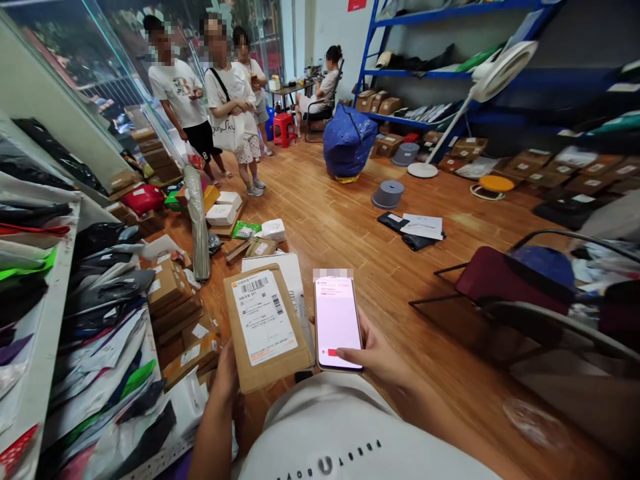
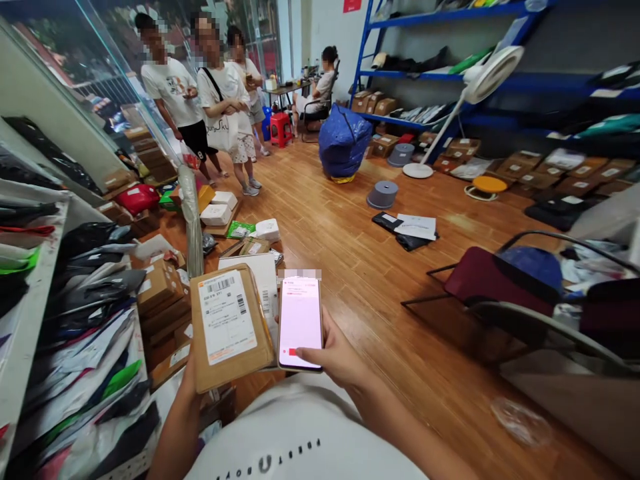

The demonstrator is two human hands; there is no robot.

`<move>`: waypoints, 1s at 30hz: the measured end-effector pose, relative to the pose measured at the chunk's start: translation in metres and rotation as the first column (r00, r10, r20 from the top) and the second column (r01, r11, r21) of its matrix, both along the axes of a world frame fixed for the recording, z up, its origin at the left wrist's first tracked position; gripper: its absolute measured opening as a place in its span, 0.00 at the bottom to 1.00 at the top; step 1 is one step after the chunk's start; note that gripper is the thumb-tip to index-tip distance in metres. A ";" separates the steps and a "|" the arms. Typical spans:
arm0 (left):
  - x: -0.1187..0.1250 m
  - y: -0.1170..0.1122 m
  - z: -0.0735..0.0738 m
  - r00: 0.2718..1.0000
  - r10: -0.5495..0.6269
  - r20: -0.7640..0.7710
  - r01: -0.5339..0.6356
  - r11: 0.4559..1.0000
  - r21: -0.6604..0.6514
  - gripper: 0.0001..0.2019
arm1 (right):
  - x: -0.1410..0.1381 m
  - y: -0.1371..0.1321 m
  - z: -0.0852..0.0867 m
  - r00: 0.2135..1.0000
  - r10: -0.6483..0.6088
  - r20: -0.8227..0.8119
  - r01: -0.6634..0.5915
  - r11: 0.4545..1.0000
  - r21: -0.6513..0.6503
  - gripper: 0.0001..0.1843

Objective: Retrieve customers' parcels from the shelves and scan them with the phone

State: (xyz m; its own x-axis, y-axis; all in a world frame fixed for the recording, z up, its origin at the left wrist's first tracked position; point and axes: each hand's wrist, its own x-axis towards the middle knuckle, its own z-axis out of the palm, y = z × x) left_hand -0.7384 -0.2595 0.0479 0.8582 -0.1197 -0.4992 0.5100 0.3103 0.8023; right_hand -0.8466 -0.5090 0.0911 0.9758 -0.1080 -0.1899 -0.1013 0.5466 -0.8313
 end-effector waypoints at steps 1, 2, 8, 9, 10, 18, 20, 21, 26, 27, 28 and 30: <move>0.000 0.001 -0.002 1.000 0.008 -0.010 -0.008 1.000 0.001 0.30 | 0.000 0.000 0.000 1.000 -0.001 0.001 0.001 1.000 0.001 0.42; 0.000 0.002 -0.005 1.000 0.013 -0.017 -0.013 1.000 0.003 0.30 | 0.000 0.000 0.000 1.000 -0.003 0.005 0.003 1.000 0.005 0.42; 0.001 0.005 -0.013 1.000 -0.007 0.008 0.007 1.000 0.000 0.28 | 0.001 0.000 0.002 1.000 -0.013 -0.002 0.013 1.000 -0.005 0.41; 0.001 0.005 -0.012 1.000 -0.010 0.006 0.010 1.000 0.000 0.28 | 0.001 0.001 0.002 1.000 -0.014 -0.003 0.014 1.000 -0.005 0.41; 0.000 0.005 -0.011 1.000 -0.015 0.007 0.015 1.000 0.000 0.28 | 0.001 0.001 0.002 1.000 -0.013 -0.003 0.013 1.000 -0.005 0.41; 0.001 0.006 -0.012 0.998 -0.054 0.044 0.056 0.998 -0.038 0.27 | 0.003 0.002 0.003 1.000 -0.020 0.005 0.020 1.000 -0.014 0.41; 0.002 0.009 -0.016 0.998 -0.057 0.038 0.059 0.998 -0.038 0.26 | 0.003 0.003 0.004 1.000 -0.022 0.004 0.022 1.000 -0.013 0.41; 0.002 0.010 -0.019 0.998 -0.060 0.032 0.061 0.997 -0.042 0.26 | 0.003 0.003 0.004 1.000 -0.020 0.000 0.020 1.000 -0.014 0.41; 0.005 0.018 -0.032 0.999 -0.046 0.023 0.048 0.997 -0.062 0.24 | 0.003 0.004 0.004 1.000 -0.023 0.003 0.023 1.000 -0.005 0.42; 0.005 0.019 -0.034 0.999 -0.046 0.022 0.048 0.997 -0.060 0.24 | 0.004 0.004 0.004 1.000 -0.023 0.002 0.023 1.000 0.002 0.42; 0.005 0.019 -0.035 0.999 -0.050 0.021 0.051 0.997 -0.057 0.24 | 0.004 0.004 0.005 1.000 -0.020 -0.002 0.020 1.000 0.007 0.42; 0.004 0.020 -0.036 0.998 -0.058 0.022 0.059 0.997 -0.050 0.24 | 0.004 0.004 0.006 1.000 -0.014 -0.009 0.014 1.000 0.009 0.42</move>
State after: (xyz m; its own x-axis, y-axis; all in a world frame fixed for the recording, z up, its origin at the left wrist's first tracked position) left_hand -0.7340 -0.2398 0.0117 0.8587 -0.1950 -0.4740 0.5125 0.3210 0.7964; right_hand -0.8424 -0.5049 0.0969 0.9724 -0.1201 -0.2001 -0.1013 0.5553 -0.8254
